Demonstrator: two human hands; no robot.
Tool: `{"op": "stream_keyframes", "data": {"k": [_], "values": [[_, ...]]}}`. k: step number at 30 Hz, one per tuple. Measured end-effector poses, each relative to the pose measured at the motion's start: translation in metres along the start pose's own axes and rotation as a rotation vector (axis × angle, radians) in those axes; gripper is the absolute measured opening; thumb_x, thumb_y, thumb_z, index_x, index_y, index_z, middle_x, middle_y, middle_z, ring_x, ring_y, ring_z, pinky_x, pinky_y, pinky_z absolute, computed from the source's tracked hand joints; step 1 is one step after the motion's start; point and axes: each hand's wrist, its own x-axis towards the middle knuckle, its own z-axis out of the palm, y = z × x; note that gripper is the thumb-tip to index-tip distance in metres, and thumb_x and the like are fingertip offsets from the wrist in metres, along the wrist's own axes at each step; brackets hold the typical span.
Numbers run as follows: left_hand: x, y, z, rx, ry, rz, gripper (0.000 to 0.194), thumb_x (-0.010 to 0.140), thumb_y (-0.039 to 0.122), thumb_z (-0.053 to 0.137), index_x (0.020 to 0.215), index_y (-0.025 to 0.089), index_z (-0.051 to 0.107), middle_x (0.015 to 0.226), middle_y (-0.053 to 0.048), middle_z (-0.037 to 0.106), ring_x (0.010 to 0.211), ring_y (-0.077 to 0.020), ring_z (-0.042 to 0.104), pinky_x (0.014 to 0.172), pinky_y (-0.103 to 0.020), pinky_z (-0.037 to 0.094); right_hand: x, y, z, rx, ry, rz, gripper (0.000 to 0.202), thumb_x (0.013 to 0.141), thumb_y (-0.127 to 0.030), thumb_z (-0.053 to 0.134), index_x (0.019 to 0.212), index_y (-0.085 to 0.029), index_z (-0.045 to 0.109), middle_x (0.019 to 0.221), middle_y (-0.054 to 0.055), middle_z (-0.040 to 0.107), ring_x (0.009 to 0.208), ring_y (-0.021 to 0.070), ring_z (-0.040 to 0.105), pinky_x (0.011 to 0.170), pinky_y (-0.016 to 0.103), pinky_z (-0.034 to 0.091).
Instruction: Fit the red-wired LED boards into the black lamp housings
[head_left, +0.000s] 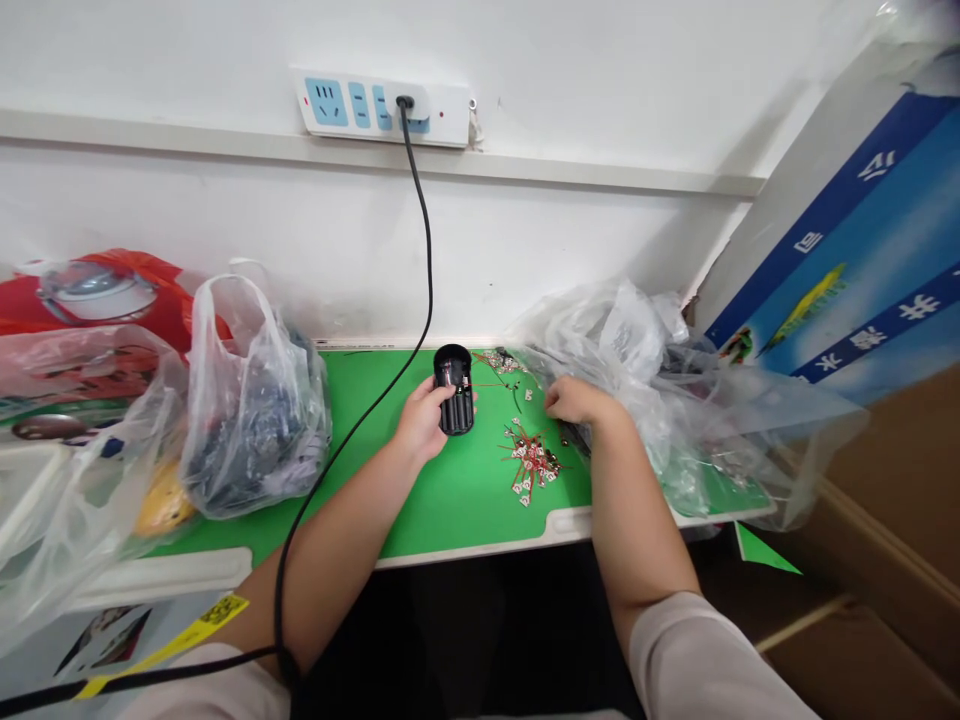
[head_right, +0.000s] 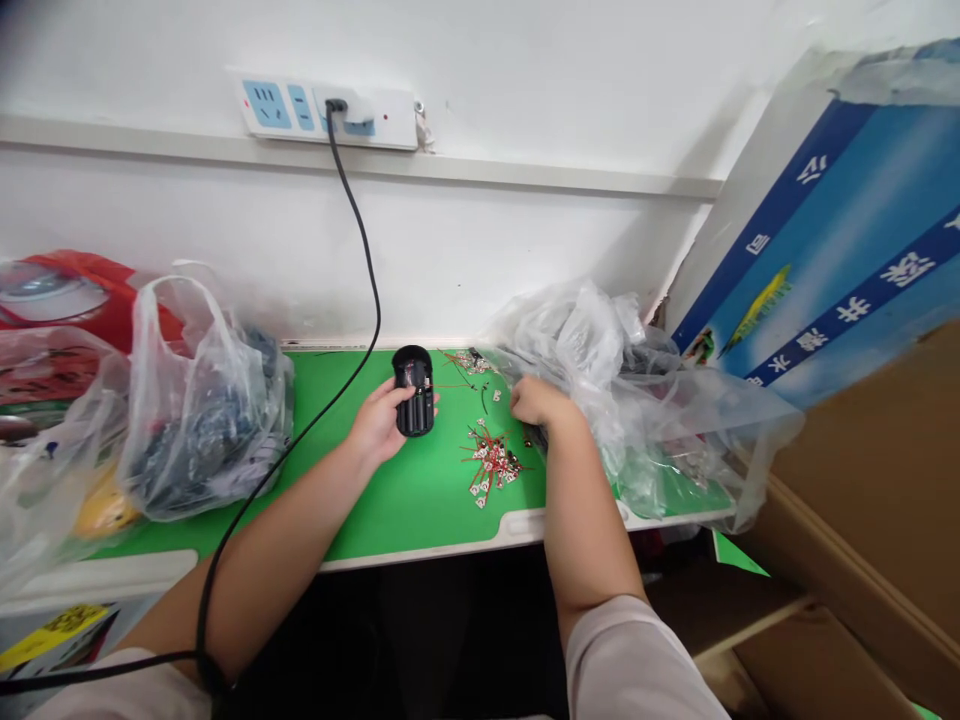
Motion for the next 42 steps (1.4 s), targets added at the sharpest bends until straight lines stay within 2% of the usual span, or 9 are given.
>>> {"op": "stream_keyframes", "data": {"k": [6, 12, 20, 28, 33, 37, 42], "values": [[-0.003, 0.005, 0.001, -0.065, -0.067, -0.056, 0.031, 0.07, 0.013, 0.065, 0.1, 0.016, 0.057, 0.097, -0.009, 0.068, 0.085, -0.0284, 0.069, 0.07, -0.044, 0.057, -0.008, -0.002, -0.001, -0.014, -0.068, 0.033, 0.028, 0.058, -0.006, 0.057, 0.079, -0.013, 0.074, 0.07, 0.006, 0.068, 0.061, 0.0162, 0.056, 0.053, 0.025, 0.038], [-0.003, 0.006, -0.002, -0.062, -0.162, -0.026, 0.041, 0.062, 0.005, 0.062, 0.101, 0.017, 0.057, 0.097, -0.007, 0.067, 0.088, -0.028, 0.068, 0.073, -0.045, 0.055, -0.009, -0.007, -0.001, -0.038, -0.114, 0.007, 0.03, 0.056, -0.003, 0.056, 0.08, -0.012, 0.073, 0.074, 0.007, 0.069, 0.065, 0.0179, 0.059, 0.056, 0.025, 0.04], [-0.002, 0.006, -0.002, -0.041, -0.134, -0.042, 0.04, 0.061, 0.005, 0.061, 0.099, 0.016, 0.057, 0.092, -0.007, 0.067, 0.085, -0.027, 0.069, 0.073, -0.043, 0.054, -0.027, -0.017, 0.0, -0.06, -0.244, -0.007, 0.023, 0.057, -0.008, 0.062, 0.078, -0.012, 0.073, 0.066, 0.004, 0.065, 0.06, 0.0158, 0.056, 0.051, 0.024, 0.038], [-0.003, 0.009, 0.0, -0.032, -0.137, -0.051, 0.041, 0.06, 0.005, 0.061, 0.099, 0.016, 0.058, 0.096, -0.007, 0.068, 0.083, -0.0258, 0.068, 0.073, -0.042, 0.054, -0.032, -0.029, 0.005, -0.071, -0.291, 0.033, 0.015, 0.062, -0.02, 0.063, 0.07, -0.011, 0.071, 0.06, 0.004, 0.063, 0.052, 0.0136, 0.053, 0.046, 0.023, 0.033], [-0.001, 0.008, -0.002, -0.028, -0.13, -0.053, 0.042, 0.059, 0.005, 0.061, 0.1, 0.016, 0.058, 0.094, -0.007, 0.068, 0.083, -0.0266, 0.068, 0.072, -0.041, 0.053, -0.031, -0.035, 0.009, -0.092, -0.268, 0.012, 0.012, 0.06, -0.015, 0.063, 0.069, -0.012, 0.071, 0.061, 0.004, 0.064, 0.053, 0.014, 0.053, 0.047, 0.023, 0.033], [0.001, 0.007, -0.004, -0.013, -0.128, -0.049, 0.042, 0.059, 0.006, 0.062, 0.1, 0.016, 0.059, 0.094, -0.006, 0.067, 0.084, -0.0272, 0.069, 0.072, -0.04, 0.053, -0.03, -0.042, 0.016, -0.136, -0.166, 0.009, 0.014, 0.057, -0.008, 0.062, 0.067, -0.013, 0.07, 0.064, 0.006, 0.066, 0.055, 0.0155, 0.054, 0.05, 0.025, 0.035], [0.002, 0.008, -0.005, 0.004, -0.107, -0.054, 0.042, 0.059, 0.007, 0.063, 0.099, 0.016, 0.059, 0.094, -0.006, 0.068, 0.084, -0.026, 0.069, 0.075, -0.041, 0.052, -0.023, -0.044, 0.019, -0.12, -0.026, 0.004, 0.022, 0.061, -0.009, 0.061, 0.081, -0.015, 0.069, 0.079, 0.009, 0.069, 0.067, 0.0179, 0.058, 0.054, 0.025, 0.036]]}}
